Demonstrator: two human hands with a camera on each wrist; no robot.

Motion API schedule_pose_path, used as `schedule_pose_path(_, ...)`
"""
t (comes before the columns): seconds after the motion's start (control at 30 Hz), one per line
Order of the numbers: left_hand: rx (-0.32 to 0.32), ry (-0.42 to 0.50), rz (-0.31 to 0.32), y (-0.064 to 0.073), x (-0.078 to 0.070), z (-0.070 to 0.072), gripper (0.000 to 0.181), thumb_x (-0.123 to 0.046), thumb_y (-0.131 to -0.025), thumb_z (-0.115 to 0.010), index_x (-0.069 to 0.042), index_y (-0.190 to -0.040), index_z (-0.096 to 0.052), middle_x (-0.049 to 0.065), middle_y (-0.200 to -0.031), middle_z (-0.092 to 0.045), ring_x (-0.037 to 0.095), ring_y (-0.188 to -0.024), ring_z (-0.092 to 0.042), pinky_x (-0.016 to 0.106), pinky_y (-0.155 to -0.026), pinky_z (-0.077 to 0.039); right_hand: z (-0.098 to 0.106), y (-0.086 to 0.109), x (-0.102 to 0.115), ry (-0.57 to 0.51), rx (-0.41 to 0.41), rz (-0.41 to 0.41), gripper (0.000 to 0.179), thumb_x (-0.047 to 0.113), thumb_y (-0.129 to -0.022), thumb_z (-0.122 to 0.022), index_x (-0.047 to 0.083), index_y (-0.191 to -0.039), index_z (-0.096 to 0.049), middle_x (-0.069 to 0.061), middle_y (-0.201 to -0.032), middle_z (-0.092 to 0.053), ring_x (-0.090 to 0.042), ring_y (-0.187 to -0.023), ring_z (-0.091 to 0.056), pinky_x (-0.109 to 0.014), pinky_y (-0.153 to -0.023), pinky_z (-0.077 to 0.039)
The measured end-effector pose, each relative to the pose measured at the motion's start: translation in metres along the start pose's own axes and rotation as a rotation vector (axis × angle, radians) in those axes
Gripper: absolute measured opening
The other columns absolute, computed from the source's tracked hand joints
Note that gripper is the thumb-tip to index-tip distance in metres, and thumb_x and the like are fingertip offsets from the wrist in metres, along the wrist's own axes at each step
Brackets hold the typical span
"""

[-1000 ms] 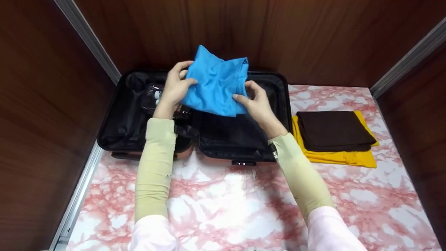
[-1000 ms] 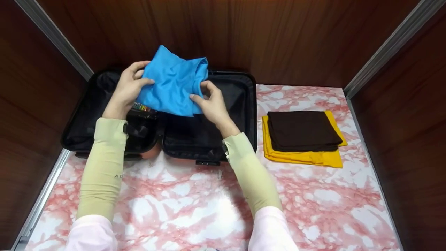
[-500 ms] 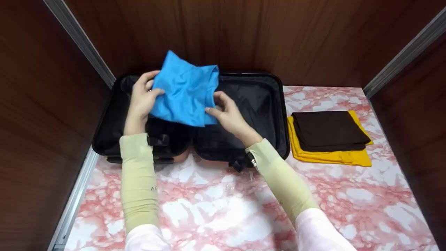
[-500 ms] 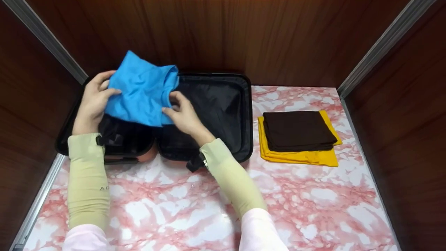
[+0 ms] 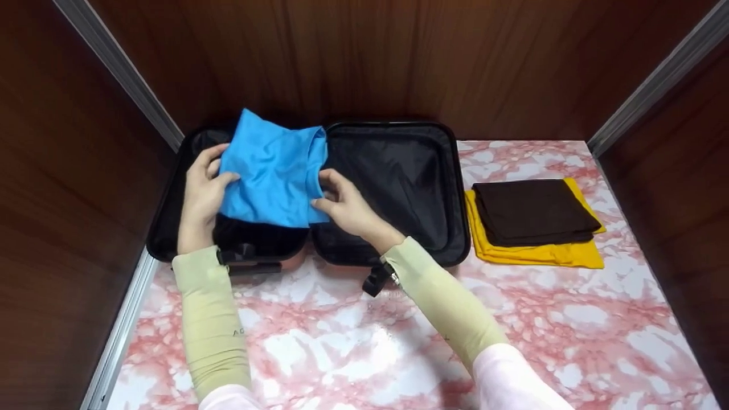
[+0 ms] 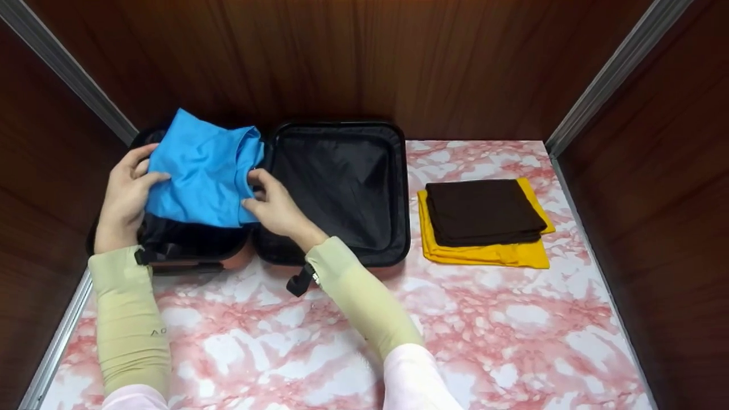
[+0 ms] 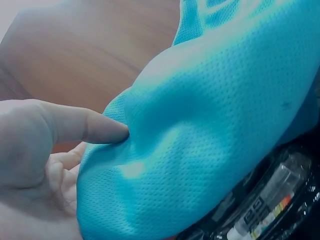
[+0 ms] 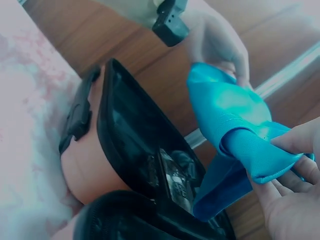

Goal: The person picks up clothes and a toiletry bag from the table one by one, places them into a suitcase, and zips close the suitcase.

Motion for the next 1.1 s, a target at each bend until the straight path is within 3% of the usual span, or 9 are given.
schedule_pose_path(0.37,-0.071,-0.039,0.001,0.005,0.013,0.023,0.052,0.012,-0.093,-0.055,-0.001,-0.143,-0.053,0.014,-0.124,-0.062,0.021,-0.11,-0.055,0.027,-0.091,-0.044,-0.023,-0.003,-0.01,0.045,0.058,-0.018,0.041,-0.012,-0.093,-0.06,-0.008,-0.132,-0.051,-0.022,-0.133,-0.055,-0.026,-0.118,-0.059,-0.032,-0.096,-0.049)
schedule_pose_path(0.57,-0.118,0.011,0.011,0.006,0.021,0.036,0.05,0.015,-0.092,-0.055,-0.004,-0.138,-0.058,0.008,-0.114,-0.066,0.022,-0.107,-0.055,0.026,-0.089,-0.045,-0.033,-0.007,-0.018,0.123,0.041,-0.053,0.043,-0.012,-0.093,-0.059,-0.008,-0.135,-0.051,-0.02,-0.132,-0.056,-0.024,-0.121,-0.055,-0.028,-0.101,-0.045)
schedule_pose_path(0.77,-0.173,0.066,0.054,0.003,0.039,0.049,0.051,0.019,-0.089,-0.056,-0.005,-0.133,-0.062,0.006,-0.106,-0.066,0.02,-0.104,-0.054,0.026,-0.086,-0.045,-0.043,-0.01,-0.032,0.199,0.016,-0.101,0.046,-0.014,-0.091,-0.056,-0.007,-0.136,-0.051,-0.019,-0.133,-0.057,-0.023,-0.121,-0.054,-0.026,-0.101,-0.044)
schedule_pose_path(1.1,-0.26,0.135,0.112,0.007,0.066,0.069,0.049,0.023,-0.087,-0.053,-0.005,-0.125,-0.065,0.005,-0.1,-0.066,0.019,-0.101,-0.054,0.025,-0.082,-0.046,-0.059,-0.009,-0.04,0.362,0.107,-0.159,0.059,-0.015,-0.091,-0.051,-0.003,-0.148,-0.043,-0.02,-0.138,-0.058,-0.03,-0.115,-0.062,-0.029,-0.094,-0.05)
Point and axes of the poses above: each hand's wrist, its own y-axis away from the middle knuckle, its own z-axis out of the back of the hand, x = y × z, the point moved 6 cm from there along -y, towards the middle knuckle
